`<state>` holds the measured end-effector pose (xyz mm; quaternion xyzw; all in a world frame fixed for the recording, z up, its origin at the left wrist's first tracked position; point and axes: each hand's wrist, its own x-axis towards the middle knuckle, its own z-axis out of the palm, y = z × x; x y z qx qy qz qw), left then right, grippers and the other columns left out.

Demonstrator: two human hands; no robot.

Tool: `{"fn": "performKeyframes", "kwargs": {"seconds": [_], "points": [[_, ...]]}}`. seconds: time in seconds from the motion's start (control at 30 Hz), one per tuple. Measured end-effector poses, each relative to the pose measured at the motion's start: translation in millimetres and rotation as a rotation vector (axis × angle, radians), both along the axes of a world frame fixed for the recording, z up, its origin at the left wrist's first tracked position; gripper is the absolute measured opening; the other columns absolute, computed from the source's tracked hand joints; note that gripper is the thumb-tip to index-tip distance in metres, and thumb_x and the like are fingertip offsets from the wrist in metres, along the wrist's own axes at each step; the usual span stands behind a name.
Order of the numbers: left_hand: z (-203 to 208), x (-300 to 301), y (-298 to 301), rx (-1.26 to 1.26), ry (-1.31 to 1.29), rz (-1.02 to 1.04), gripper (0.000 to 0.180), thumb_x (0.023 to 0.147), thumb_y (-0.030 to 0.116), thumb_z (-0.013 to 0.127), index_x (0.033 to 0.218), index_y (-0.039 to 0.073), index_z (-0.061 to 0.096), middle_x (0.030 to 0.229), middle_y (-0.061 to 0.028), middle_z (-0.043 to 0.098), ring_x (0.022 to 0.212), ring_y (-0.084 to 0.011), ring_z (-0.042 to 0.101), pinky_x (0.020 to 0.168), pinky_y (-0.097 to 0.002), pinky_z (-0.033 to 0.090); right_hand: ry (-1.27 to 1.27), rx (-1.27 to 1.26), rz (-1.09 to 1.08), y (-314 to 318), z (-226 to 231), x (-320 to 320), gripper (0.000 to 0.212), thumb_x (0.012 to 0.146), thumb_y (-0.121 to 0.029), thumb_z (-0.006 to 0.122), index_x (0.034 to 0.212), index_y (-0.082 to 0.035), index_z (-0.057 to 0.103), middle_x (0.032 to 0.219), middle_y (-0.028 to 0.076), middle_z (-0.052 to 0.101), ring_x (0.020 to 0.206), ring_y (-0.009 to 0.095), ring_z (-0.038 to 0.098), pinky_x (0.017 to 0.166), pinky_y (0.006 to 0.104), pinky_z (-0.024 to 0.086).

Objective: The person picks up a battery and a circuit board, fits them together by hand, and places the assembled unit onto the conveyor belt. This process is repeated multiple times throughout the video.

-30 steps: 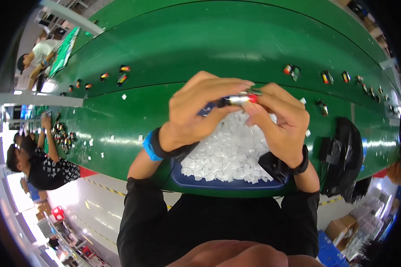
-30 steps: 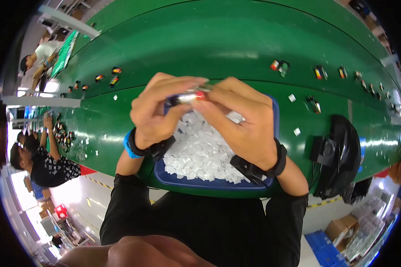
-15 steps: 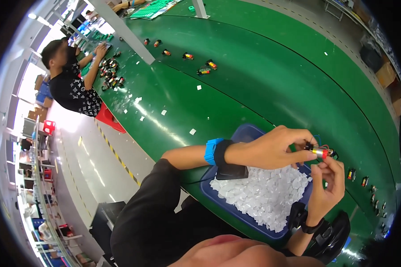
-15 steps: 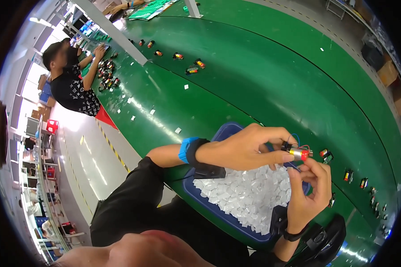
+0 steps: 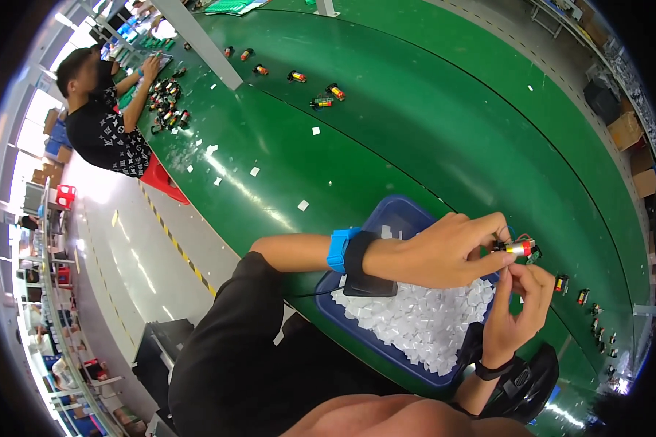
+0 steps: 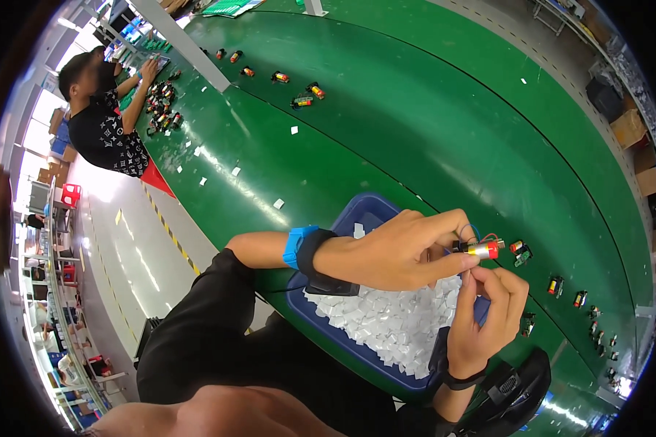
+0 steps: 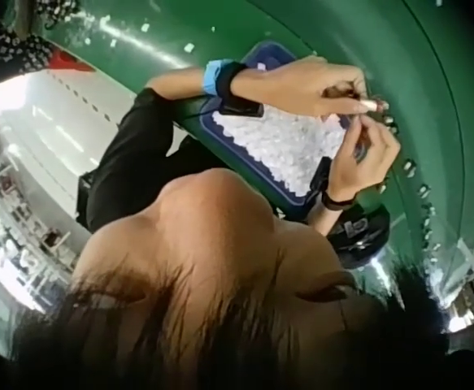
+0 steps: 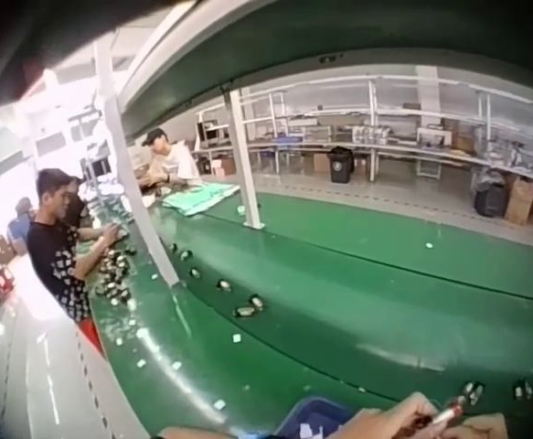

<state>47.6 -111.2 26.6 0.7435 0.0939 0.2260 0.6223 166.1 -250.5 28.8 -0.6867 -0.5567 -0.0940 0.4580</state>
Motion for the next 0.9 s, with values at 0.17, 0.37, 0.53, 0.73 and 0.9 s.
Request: {"fn": "performKeyframes", "kwargs": {"seconds": [0.17, 0.37, 0.53, 0.73, 0.9], "points": [[-2.5, 6.1, -7.4, 0.169, -0.086, 0.091, 0.024, 0.1, 0.02, 0.059, 0.105, -0.001, 0.048, 0.061, -0.0072, 0.062, 0.048, -0.0156, 0.062, 0.042, -0.0295, 0.038, 0.076, -0.014, -0.074, -5.2, -7.5, 0.5, 0.017, 0.082, 0.007, 0.073, 0.096, 0.0, 0.067, 0.094, 0.009, 0.06, 0.074, 0.019, 0.06, 0.057, 0.029, 0.05], [0.0, 4.5, -1.5, -0.203, 0.006, -0.026, 0.027, 0.1, 0.024, 0.06, 0.104, 0.0, 0.05, 0.066, -0.0066, 0.064, 0.048, -0.0125, 0.06, 0.042, -0.0278, 0.038, -0.238, 0.07, -0.088, 4.0, -17.2, 6.5, 0.017, 0.083, 0.005, 0.074, 0.097, -0.003, 0.069, 0.096, 0.009, 0.061, 0.071, 0.021, 0.062, 0.057, 0.0304, 0.05], [-4.4, 8.2, 5.3, -0.4, 0.032, -0.179, 0.03, 0.102, 0.031, 0.058, 0.101, 0.001, 0.053, 0.07, -0.0045, 0.064, 0.053, -0.0071, 0.056, 0.047, -0.0244, 0.039, -0.291, 0.057, -0.013, 0.4, -14.9, 8.8, 0.02, 0.082, 0.004, 0.075, 0.101, -0.003, 0.069, 0.098, 0.009, 0.062, 0.075, 0.023, 0.063, 0.061, 0.031, 0.05], [-16.6, 15.6, 33.1, -0.332, 0.077, -0.218, 0.032, 0.102, 0.033, 0.058, 0.099, 0.001, 0.055, 0.068, 0.0003, 0.059, 0.057, -0.0027, 0.048, 0.052, -0.0212, 0.037, -0.103, 0.094, -0.036, 3.0, -10.9, 9.0, 0.023, 0.078, 0.001, 0.08, 0.099, -0.001, 0.071, 0.096, 0.009, 0.064, 0.071, 0.023, 0.064, 0.058, 0.0297, 0.052], [-10.5, 8.8, 33.5, -0.343, 0.127, -0.336, 0.028, 0.101, 0.03, 0.062, 0.098, 0.002, 0.056, 0.067, 0.0038, 0.052, 0.059, -0.0019, 0.042, 0.052, -0.021, 0.032, 0.034, 0.1, 0.053, 8.5, 4.5, 13.0, 0.024, 0.077, 0.002, 0.08, 0.098, 0.0, 0.071, 0.092, 0.01, 0.066, 0.072, 0.024, 0.064, 0.059, 0.0305, 0.052]]}}
